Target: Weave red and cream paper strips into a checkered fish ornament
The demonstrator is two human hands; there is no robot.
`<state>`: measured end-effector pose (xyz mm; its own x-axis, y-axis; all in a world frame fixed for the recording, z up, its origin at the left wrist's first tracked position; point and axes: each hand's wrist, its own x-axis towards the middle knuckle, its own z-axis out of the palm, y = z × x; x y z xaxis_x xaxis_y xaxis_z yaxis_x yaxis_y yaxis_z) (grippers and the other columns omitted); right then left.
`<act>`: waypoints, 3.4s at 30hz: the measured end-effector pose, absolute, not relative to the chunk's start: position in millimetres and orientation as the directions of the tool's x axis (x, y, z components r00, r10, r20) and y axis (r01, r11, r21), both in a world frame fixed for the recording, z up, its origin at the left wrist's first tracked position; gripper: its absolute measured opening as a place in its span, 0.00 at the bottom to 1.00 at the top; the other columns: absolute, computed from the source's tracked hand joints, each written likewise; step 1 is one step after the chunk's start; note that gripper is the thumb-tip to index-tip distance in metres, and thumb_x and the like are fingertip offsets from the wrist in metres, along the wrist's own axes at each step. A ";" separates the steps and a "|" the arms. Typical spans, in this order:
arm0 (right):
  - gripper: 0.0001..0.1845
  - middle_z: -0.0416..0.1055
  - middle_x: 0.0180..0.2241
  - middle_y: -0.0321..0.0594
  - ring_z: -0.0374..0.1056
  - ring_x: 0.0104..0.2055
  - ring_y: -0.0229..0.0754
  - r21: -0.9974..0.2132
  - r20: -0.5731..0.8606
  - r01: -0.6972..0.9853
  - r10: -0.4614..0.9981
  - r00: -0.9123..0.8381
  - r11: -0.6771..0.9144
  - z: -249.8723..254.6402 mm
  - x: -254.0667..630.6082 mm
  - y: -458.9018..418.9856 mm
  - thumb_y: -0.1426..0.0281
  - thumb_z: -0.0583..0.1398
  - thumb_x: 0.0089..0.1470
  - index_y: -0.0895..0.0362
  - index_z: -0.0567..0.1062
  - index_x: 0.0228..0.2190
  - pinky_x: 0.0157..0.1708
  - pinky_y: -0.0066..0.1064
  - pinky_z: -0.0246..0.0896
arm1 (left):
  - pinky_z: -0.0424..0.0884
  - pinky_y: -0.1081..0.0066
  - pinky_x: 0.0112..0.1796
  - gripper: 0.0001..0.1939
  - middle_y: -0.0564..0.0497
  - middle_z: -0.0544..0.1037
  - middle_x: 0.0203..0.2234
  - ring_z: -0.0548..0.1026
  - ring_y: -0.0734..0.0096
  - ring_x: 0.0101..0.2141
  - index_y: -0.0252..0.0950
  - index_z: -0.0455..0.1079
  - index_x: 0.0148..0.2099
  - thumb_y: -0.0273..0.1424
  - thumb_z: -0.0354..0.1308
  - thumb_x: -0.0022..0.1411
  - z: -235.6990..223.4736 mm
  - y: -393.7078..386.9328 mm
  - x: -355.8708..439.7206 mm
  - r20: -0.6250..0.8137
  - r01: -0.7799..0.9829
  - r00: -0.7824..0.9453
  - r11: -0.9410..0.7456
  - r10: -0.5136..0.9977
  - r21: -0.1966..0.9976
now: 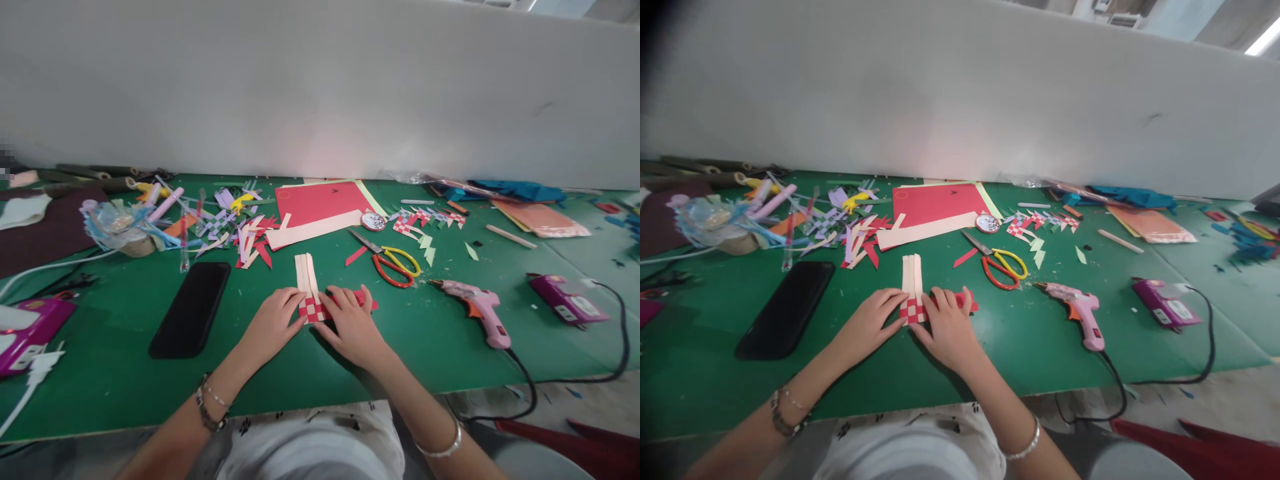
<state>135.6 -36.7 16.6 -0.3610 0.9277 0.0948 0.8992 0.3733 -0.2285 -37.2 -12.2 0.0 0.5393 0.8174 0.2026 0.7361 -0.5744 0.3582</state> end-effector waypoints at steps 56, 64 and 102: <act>0.23 0.63 0.50 0.45 0.57 0.51 0.47 -0.014 0.218 0.940 0.919 -0.330 0.340 -0.9 158.1 -64.7 0.57 0.45 0.56 0.52 0.68 0.47 0.53 0.48 0.30 | 0.51 0.56 0.53 0.33 0.47 0.55 0.59 0.55 0.57 0.57 0.42 0.50 0.60 0.52 0.43 0.57 3.3 -35.5 -73.2 -0.097 0.640 0.768 -0.756 0.633 0.140; 0.23 0.63 0.52 0.46 0.58 0.51 0.47 -0.066 0.193 0.940 0.929 -0.316 0.334 0.9 157.5 -64.8 0.59 0.45 0.56 0.53 0.67 0.48 0.53 0.49 0.28 | 0.52 0.56 0.52 0.34 0.45 0.57 0.58 0.56 0.56 0.56 0.40 0.51 0.60 0.51 0.46 0.55 2.7 -35.2 -74.0 -0.064 0.623 0.781 -0.768 0.621 0.151; 0.21 0.61 0.52 0.44 0.56 0.52 0.48 -0.094 0.164 0.939 0.935 -0.314 0.331 0.8 156.9 -65.5 0.62 0.48 0.55 0.51 0.65 0.49 0.53 0.50 0.29 | 0.51 0.53 0.53 0.38 0.45 0.54 0.59 0.53 0.54 0.57 0.42 0.48 0.61 0.45 0.55 0.51 7.9 -30.3 -74.2 -0.107 0.608 0.791 -0.755 0.603 0.243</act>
